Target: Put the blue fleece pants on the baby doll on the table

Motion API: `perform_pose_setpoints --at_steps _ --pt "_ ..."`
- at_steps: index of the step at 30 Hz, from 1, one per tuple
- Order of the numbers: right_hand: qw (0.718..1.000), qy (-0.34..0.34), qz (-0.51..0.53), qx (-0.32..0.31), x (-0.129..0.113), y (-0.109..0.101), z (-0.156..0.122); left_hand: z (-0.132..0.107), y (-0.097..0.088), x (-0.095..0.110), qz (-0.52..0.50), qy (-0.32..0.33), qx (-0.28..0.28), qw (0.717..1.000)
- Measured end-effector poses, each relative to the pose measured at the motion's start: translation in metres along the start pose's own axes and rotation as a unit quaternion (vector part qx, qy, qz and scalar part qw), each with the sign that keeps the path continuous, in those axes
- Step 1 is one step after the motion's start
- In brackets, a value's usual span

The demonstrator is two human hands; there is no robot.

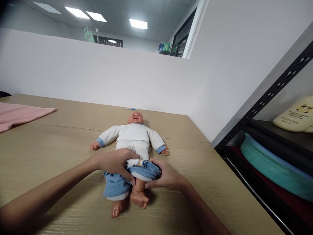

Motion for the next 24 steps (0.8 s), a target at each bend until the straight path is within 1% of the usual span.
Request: perform_pose_setpoints --at_steps 2,3,6,9,11,14,16,18,20,22,24 --pt "0.996 0.007 -0.031 -0.086 0.006 0.002 0.0 0.001 0.002 0.0 0.028 0.004 0.01 1.0" --pt "0.994 -0.002 -0.039 -0.102 0.007 0.0 0.0 0.0 0.003 0.001 0.044 0.007 0.018 0.999" --pt "0.996 -0.043 -0.018 -0.077 0.008 -0.008 0.003 -0.007 0.005 0.001 0.068 0.021 0.049 0.996" --pt "0.997 -0.044 0.043 -0.04 0.015 -0.01 0.009 -0.028 0.006 -0.001 0.047 0.059 0.104 0.992" --pt "0.996 -0.023 0.086 -0.004 0.024 -0.01 0.013 -0.047 0.008 -0.011 0.035 0.075 0.147 0.986" --pt "0.993 0.001 0.108 0.048 0.037 -0.008 0.018 -0.073 0.011 -0.033 0.026 0.06 0.21 0.976" --pt "0.992 -0.008 0.093 0.084 0.038 -0.007 0.02 -0.082 0.013 -0.045 0.022 0.052 0.235 0.97" --pt "0.99 -0.03 0.064 0.122 0.035 -0.005 0.023 -0.082 0.014 -0.051 0.016 0.056 0.243 0.968" --pt "0.986 -0.05 0.032 0.157 0.031 -0.001 0.029 -0.074 0.014 -0.055 -0.008 0.057 0.253 0.966" --pt "0.98 -0.071 0.003 0.187 0.028 0.002 0.039 -0.064 0.011 -0.064 -0.051 0.025 0.289 0.956" --pt "0.975 -0.088 -0.019 0.202 0.027 0.006 0.052 -0.056 0.008 -0.078 -0.1 -0.031 0.342 0.934"
Point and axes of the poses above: each hand's wrist, its own z-axis towards the middle knuckle, its own y-axis out of the palm, x = y × z, the point moved 4 cm from there along z, towards the middle knuckle, and after that the axes turned 8 degrees about y, right-handed, at the moved point
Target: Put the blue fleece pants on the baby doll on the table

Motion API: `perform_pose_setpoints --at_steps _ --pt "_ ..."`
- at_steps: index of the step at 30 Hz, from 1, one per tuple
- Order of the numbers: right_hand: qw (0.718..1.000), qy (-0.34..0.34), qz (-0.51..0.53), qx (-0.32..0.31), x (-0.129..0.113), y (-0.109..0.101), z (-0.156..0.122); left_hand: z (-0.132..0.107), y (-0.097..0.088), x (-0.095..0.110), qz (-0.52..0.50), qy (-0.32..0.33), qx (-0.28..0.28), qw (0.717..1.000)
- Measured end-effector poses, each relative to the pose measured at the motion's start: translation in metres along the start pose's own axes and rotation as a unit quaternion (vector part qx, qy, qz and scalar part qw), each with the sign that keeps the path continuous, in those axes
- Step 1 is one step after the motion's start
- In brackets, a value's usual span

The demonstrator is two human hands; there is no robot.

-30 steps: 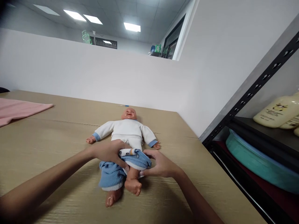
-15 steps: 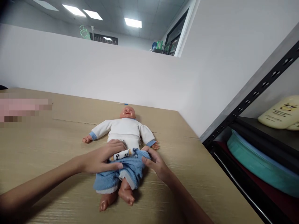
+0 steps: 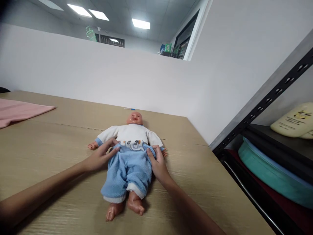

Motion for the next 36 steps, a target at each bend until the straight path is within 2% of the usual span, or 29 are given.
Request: perform_pose_setpoints --at_steps 3,6,8,10,13,15,17,20,22,25,27,29,32,34,36 --pt "1.0 -0.015 -0.012 0.002 0.004 0.012 0.013 0.004 -0.001 -0.019 -0.021 -0.054 0.079 0.995" --pt "1.0 -0.007 -0.02 0.009 0.007 0.016 0.012 -0.005 -0.002 -0.026 0.002 -0.079 0.096 0.992" --pt "0.999 0.034 -0.007 0.011 0.011 0.014 0.006 -0.013 -0.001 -0.025 0.015 -0.094 0.076 0.993" --pt "0.993 0.108 0.049 0.01 0.018 0.012 0.001 -0.018 -0.001 -0.024 0.01 -0.106 0.059 0.993" --pt "0.964 0.212 0.156 0.027 0.029 0.01 0.0 -0.017 -0.002 -0.03 -0.013 -0.128 0.072 0.989" --pt "0.956 0.232 0.18 0.029 0.031 0.01 0.004 -0.014 -0.004 -0.037 -0.034 -0.135 0.091 0.986" --pt "0.962 0.214 0.166 0.01 0.03 0.009 0.008 -0.012 -0.004 -0.044 -0.07 -0.134 0.1 0.983" --pt "0.984 0.144 0.104 -0.023 0.018 0.004 0.008 -0.013 -0.004 -0.041 -0.09 -0.126 0.104 0.982" --pt "0.995 0.078 0.042 -0.039 0.005 0.001 0.004 -0.014 -0.006 -0.029 -0.041 -0.099 0.1 0.989" --pt "0.997 -0.025 -0.048 -0.046 -0.02 -0.001 0.004 -0.005 -0.009 -0.004 0.052 -0.011 0.085 0.995" --pt "0.992 -0.072 -0.082 -0.057 -0.034 0.003 0.015 0.007 -0.01 0.003 0.048 0.021 0.078 0.996" --pt "0.993 -0.064 -0.081 -0.064 -0.038 0.009 0.034 0.02 -0.011 -0.003 -0.02 0.007 0.082 0.996" --pt "0.998 0.008 -0.052 -0.041 -0.027 0.015 0.063 0.032 -0.012 -0.024 -0.135 -0.042 0.118 0.983" --pt "0.998 0.04 -0.047 -0.026 -0.014 0.015 0.069 0.029 -0.015 -0.038 -0.149 -0.065 0.14 0.977" --pt "0.998 0.051 -0.043 -0.012 0.001 0.012 0.064 0.02 -0.016 -0.046 -0.11 -0.078 0.126 0.983"
Point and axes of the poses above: each hand's wrist, its own z-axis towards the middle knuckle, its own y-axis out of the palm, x = y × z, the point moved 4 cm from there along z, towards the middle knuckle, and after that the axes turned 8 degrees about y, right-handed, at the moved point
